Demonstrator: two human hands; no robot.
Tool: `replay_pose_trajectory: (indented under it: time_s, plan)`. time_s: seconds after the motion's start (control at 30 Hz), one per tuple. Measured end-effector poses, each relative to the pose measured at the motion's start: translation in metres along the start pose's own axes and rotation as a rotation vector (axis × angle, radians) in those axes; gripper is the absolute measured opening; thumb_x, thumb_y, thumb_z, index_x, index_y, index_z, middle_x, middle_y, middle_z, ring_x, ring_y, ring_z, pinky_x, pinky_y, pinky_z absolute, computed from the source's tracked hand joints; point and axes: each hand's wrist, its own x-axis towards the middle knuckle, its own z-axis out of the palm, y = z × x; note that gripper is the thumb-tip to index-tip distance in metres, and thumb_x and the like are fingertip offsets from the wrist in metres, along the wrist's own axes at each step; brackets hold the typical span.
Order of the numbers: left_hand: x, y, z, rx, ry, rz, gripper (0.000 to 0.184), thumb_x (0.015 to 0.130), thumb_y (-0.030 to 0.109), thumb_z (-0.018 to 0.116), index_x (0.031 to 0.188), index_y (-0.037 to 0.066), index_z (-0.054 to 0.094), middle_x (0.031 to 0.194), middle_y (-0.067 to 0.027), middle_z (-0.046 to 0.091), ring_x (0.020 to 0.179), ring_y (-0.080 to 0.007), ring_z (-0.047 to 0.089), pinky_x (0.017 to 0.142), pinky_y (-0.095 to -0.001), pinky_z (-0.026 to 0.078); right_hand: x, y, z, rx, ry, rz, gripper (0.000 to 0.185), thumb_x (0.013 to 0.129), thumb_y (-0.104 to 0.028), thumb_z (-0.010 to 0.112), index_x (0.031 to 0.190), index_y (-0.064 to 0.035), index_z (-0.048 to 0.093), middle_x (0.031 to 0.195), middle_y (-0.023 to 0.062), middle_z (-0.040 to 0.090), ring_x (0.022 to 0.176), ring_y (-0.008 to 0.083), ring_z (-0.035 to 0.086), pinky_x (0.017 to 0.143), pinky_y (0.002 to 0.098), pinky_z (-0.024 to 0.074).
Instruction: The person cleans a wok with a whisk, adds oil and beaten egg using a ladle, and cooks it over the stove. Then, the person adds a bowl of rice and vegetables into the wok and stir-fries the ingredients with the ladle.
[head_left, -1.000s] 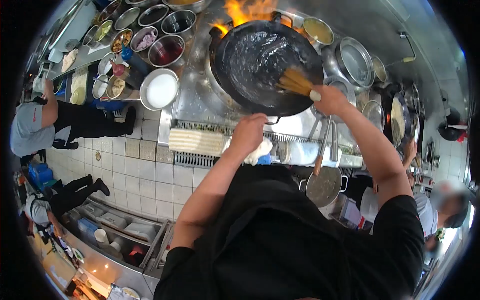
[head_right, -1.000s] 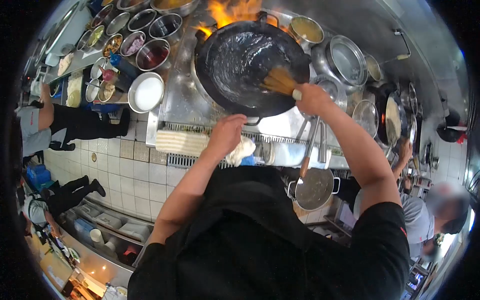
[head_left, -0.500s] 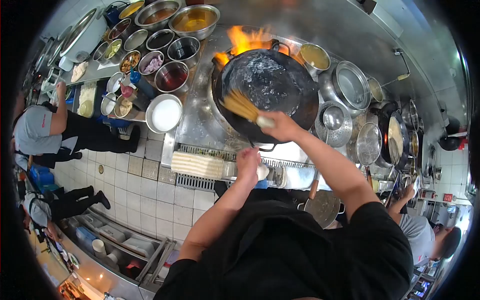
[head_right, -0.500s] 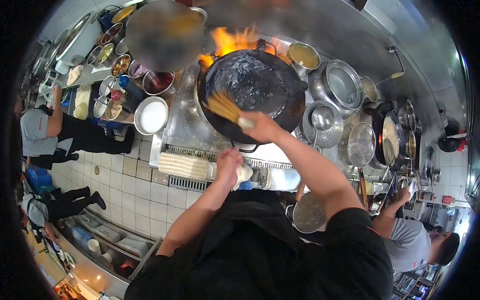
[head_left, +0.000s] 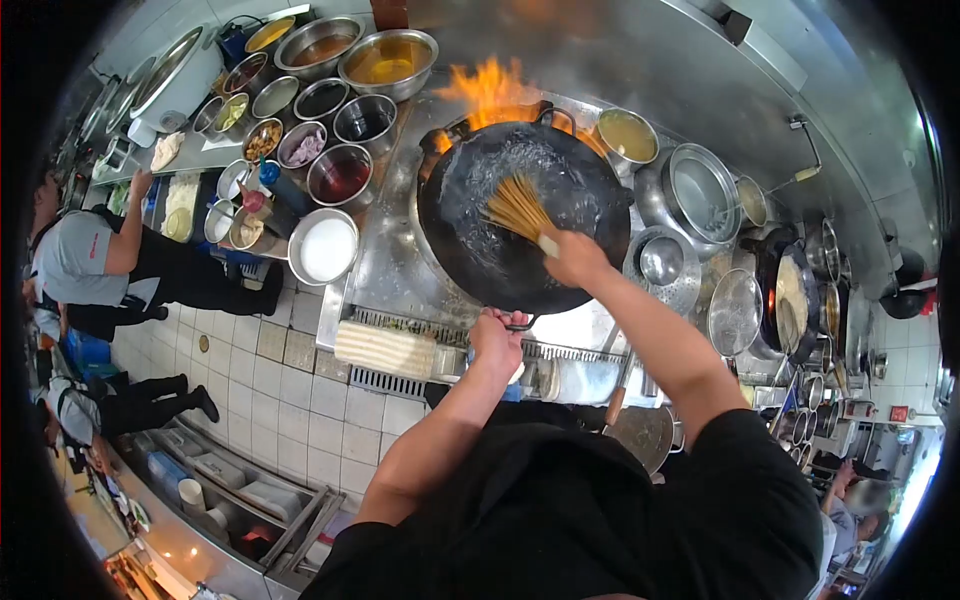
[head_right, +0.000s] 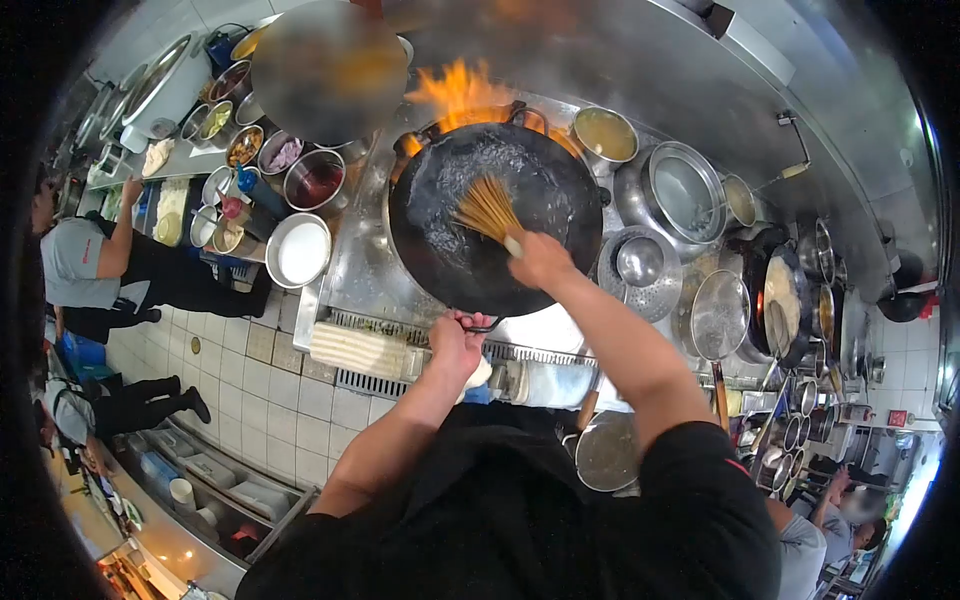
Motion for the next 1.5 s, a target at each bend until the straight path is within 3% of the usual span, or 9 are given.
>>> replay_pose_trajectory:
  time_s: [0.17,0.33,0.53,0.67,0.87,1.0,1.27,1.33,1.5]
  plan:
    - [-0.001,-0.002,0.007,-0.023,0.014,0.038,0.024,0.097,0.012,0.038,0.072,0.011,0.041,0.064,-0.0031,0.041,0.06,-0.0185,0.042,0.065,-0.0358,0.046,-0.008,0.031,-0.034,-0.074,-0.093,-0.047,0.048,0.078,-0.019,0.06,0.126,-0.0163,0.058,0.107,0.0189,0.067,0.101,0.0363,0.064,0.09,0.0456,0.0498]
    - [0.006,-0.003,0.012,0.037,0.034,0.129,0.025,0.097,0.013,0.036,0.073,0.012,0.041,0.063,-0.0027,0.04,0.058,-0.0174,0.039,0.062,-0.0352,0.044,0.069,-0.019,0.004,0.126,0.138,0.006,0.049,0.073,-0.024,0.065,0.12,-0.0097,0.06,0.106,0.022,0.066,0.101,0.0377,0.064,0.09,0.0434,0.0504]
    - [0.011,-0.005,0.014,-0.004,0.127,0.107,0.027,0.098,0.018,0.034,0.071,0.015,0.037,0.062,0.001,0.034,0.052,-0.0132,0.032,0.054,-0.0327,0.039,-0.034,-0.008,0.001,0.181,-0.13,-0.19,0.052,0.074,-0.027,0.066,0.126,-0.0219,0.06,0.108,0.0182,0.067,0.103,0.0358,0.063,0.09,0.0438,0.0502]
    - [0.013,-0.007,0.009,0.003,0.08,0.141,0.025,0.098,0.024,0.039,0.076,0.012,0.039,0.06,-0.0012,0.035,0.051,-0.0149,0.037,0.05,-0.0323,0.04,-0.067,0.056,-0.054,0.004,-0.144,0.023,0.052,0.076,-0.025,0.065,0.127,-0.0241,0.059,0.107,0.0157,0.067,0.101,0.0341,0.064,0.088,0.0433,0.0507]
    - [0.012,-0.015,0.008,0.103,0.114,0.204,0.026,0.096,0.025,0.038,0.072,0.013,0.04,0.06,-0.0028,0.038,0.049,-0.0163,0.04,0.045,-0.0316,0.037,0.038,0.072,-0.066,-0.112,0.154,0.028,0.047,0.075,-0.025,0.066,0.122,-0.0214,0.06,0.105,0.0192,0.067,0.101,0.0361,0.063,0.089,0.0452,0.0506]
    - [0.016,-0.013,0.01,0.096,0.11,0.241,0.028,0.097,0.025,0.037,0.077,0.008,0.045,0.061,-0.0046,0.042,0.048,-0.0169,0.042,0.042,-0.0296,0.035,0.083,-0.006,-0.001,0.292,0.264,0.019,0.056,0.075,-0.029,0.068,0.129,-0.0186,0.058,0.11,0.019,0.067,0.104,0.0362,0.063,0.089,0.0451,0.0507]
    - [-0.013,0.025,-0.005,0.301,-0.044,0.396,0.025,0.097,0.015,0.033,0.077,0.008,0.047,0.059,-0.0026,0.042,0.047,-0.0144,0.039,0.045,-0.0292,0.036,0.042,-0.035,-0.011,0.789,0.049,0.003,0.062,0.077,-0.021,0.071,0.137,-0.0172,0.054,0.084,0.0091,0.069,0.052,0.0141,0.059,0.054,0.0308,0.0495]
    - [-0.022,0.032,-0.011,0.315,-0.1,0.4,0.02,0.094,0.007,0.036,0.077,0.009,0.047,0.061,-0.0013,0.042,0.048,-0.0128,0.037,0.046,-0.029,0.036,0.025,-0.043,-0.04,0.715,0.038,0.034,0.061,0.078,-0.02,0.071,0.136,-0.0153,0.054,0.083,0.0068,0.068,0.05,0.0133,0.055,0.051,0.0298,0.0471]
    - [-0.032,0.028,-0.025,0.436,-0.09,0.497,0.032,0.102,0.021,0.034,0.073,0.01,0.041,0.057,-0.0014,0.038,0.047,-0.0137,0.037,0.046,-0.031,0.037,0.028,-0.037,-0.052,0.8,0.152,-0.117,0.058,0.078,-0.017,0.071,0.134,-0.0135,0.056,0.094,0.0086,0.067,0.063,0.0122,0.057,0.051,0.0284,0.0462]
